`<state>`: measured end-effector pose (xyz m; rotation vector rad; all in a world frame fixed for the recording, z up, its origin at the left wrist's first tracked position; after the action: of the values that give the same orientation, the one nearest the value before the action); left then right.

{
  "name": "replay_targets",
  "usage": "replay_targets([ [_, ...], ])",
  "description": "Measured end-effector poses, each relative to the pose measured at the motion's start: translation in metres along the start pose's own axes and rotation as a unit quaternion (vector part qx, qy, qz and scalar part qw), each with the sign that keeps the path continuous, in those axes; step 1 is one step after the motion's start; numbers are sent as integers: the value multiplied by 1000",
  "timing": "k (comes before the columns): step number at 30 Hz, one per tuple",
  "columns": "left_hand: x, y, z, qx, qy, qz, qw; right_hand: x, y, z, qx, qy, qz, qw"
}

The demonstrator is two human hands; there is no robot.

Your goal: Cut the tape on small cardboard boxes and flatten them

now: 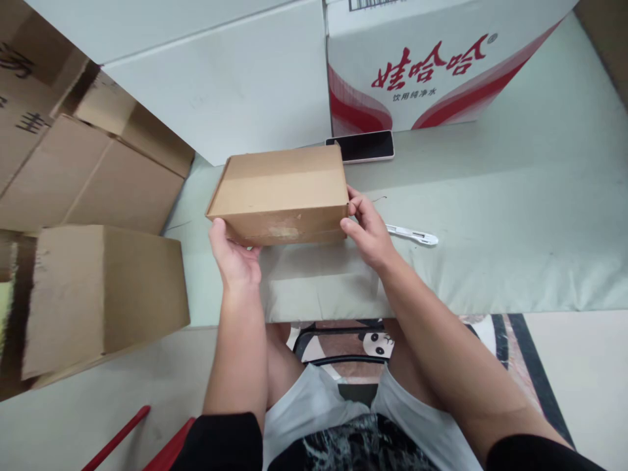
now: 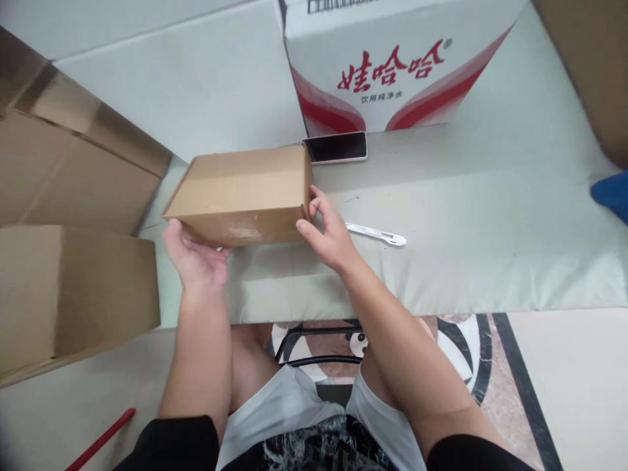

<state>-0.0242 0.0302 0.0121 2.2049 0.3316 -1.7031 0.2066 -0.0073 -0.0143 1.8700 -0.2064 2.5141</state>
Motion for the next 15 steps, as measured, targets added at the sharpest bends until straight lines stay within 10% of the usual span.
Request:
replay_targets([
  [11, -10, 2, 0, 47, 49, 66, 996, 22, 20, 13, 35, -29, 61, 997],
  [15, -7, 4, -1, 26, 77, 68, 994, 20, 25, 29, -50, 91, -2, 995],
])
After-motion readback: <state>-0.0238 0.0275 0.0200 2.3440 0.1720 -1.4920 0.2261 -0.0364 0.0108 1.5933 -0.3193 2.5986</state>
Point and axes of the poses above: each hand's wrist, its own y-axis away from the middle knuckle, its own z-axis out of the back of the hand, x = y × z, the point moved 2 cm from there along -y, towards the middle knuckle, and after that the axes turned 4 degrees about -z, right-handed, at the moved point
